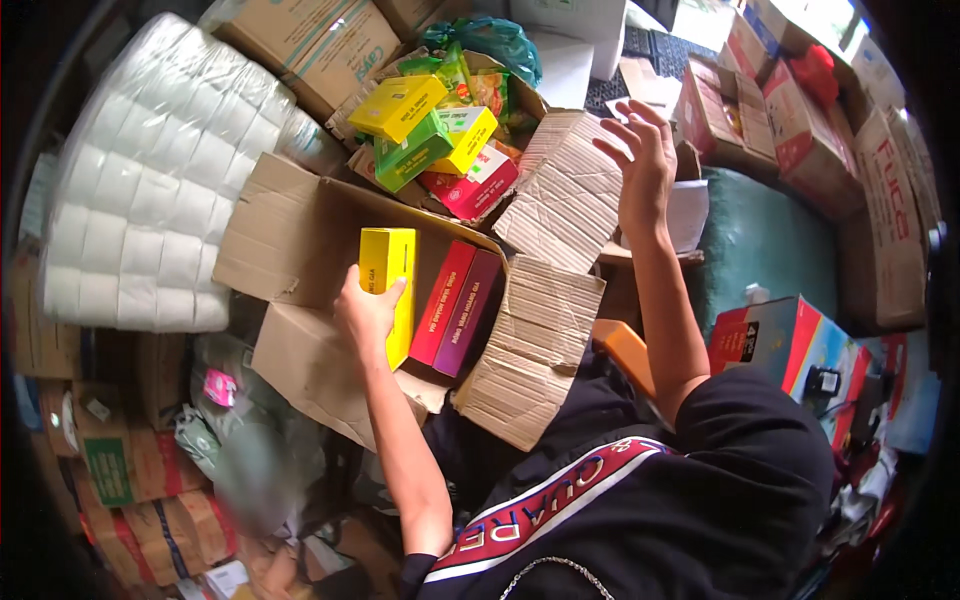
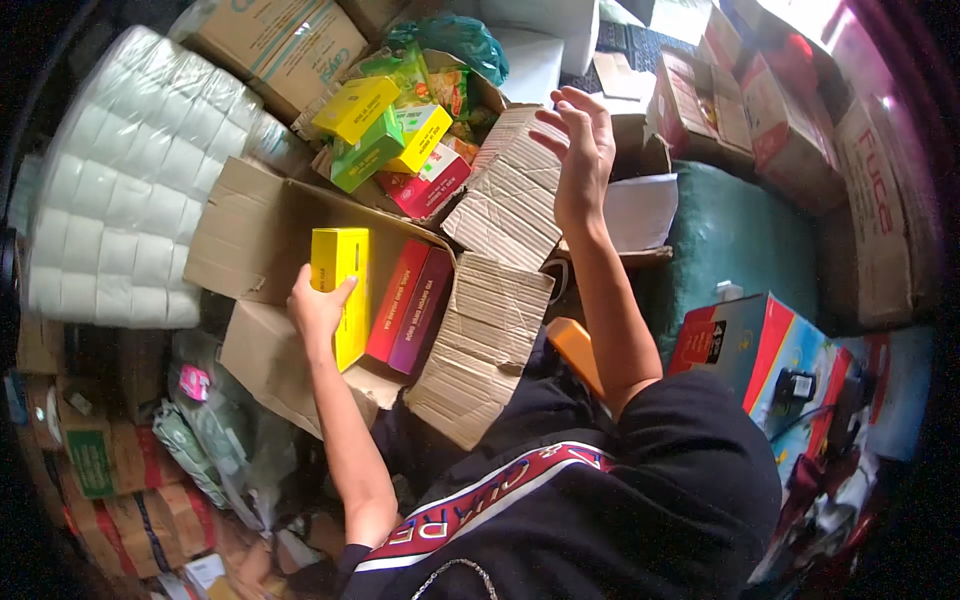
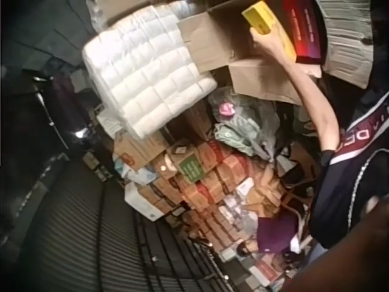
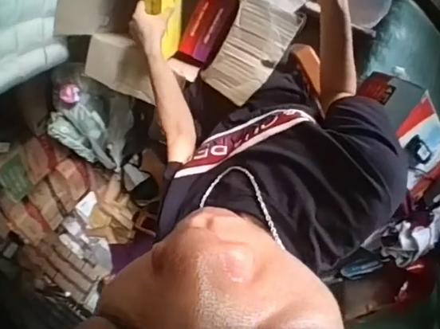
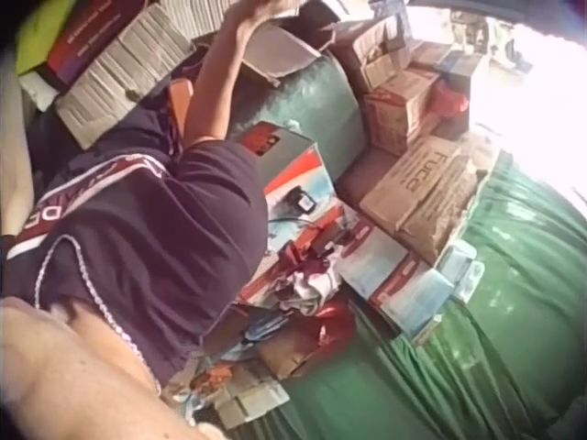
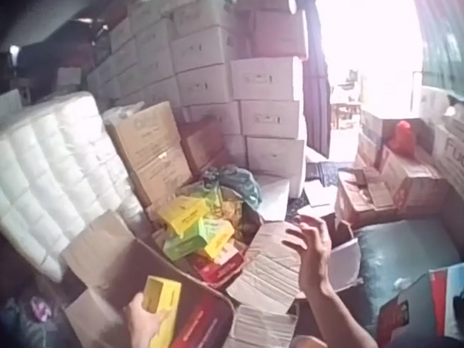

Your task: Packing various boxed products into a larger cardboard shipping box.

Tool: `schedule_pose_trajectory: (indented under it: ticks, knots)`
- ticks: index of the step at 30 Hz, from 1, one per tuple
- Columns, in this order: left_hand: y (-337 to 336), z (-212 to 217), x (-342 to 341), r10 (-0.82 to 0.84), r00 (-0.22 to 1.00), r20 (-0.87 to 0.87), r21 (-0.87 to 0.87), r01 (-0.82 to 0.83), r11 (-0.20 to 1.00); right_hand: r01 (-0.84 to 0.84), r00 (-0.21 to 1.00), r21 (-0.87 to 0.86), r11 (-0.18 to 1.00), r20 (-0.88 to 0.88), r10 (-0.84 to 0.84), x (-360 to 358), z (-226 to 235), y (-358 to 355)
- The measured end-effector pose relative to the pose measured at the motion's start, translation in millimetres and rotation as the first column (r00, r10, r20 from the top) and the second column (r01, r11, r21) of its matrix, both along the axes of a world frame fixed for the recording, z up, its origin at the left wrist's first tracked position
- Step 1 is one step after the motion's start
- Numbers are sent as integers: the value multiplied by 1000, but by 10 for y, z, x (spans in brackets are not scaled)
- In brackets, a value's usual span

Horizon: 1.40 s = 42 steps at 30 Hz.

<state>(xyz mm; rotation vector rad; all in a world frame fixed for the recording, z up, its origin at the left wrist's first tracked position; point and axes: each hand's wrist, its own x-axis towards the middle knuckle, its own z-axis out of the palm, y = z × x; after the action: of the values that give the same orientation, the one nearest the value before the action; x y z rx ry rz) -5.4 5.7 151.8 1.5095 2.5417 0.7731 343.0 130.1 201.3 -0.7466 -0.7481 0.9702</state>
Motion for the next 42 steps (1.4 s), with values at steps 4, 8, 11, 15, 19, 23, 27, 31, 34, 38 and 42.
schedule_pose_trajectory:
  ticks: [4,8,11,15,19,23,27,31,34,38,42]
  knots:
    - [145,63,-32,-77,996,35,-200,82,976,219,976,-109,970,30,-217,146,-374,-6]
    - [310,-19,-58,-189,980,66,-337,200,920,479,852,-43,877,264,-452,484,-1135,-243]
    - [370,-83,-19,-253,959,132,-331,283,900,654,447,191,732,682,-578,742,-1593,-389]
    - [476,-205,-21,-312,938,148,-336,345,877,706,488,57,706,683,-544,918,-1604,-330]
    - [542,-418,-27,-328,930,164,-340,365,867,604,551,55,795,692,-467,813,-1608,-300]
    - [628,-530,-56,-299,946,127,-405,324,855,462,696,-109,880,659,-284,672,-1662,-341]
    - [732,-631,-132,-269,951,150,-439,308,844,475,736,-184,860,619,-274,606,-1951,-267]
    - [655,-821,-151,-249,932,264,-408,342,846,576,710,-248,779,623,-327,525,-2280,-340]
    - [582,-907,-116,-186,917,352,-390,325,862,566,738,-271,779,588,-331,465,-2476,-358]
    - [412,-1007,-77,-209,890,405,-315,350,882,503,760,-264,823,589,-276,492,-2496,-371]
    - [371,-1135,31,-201,903,380,-248,308,918,33,934,-562,826,312,175,582,-2227,-275]
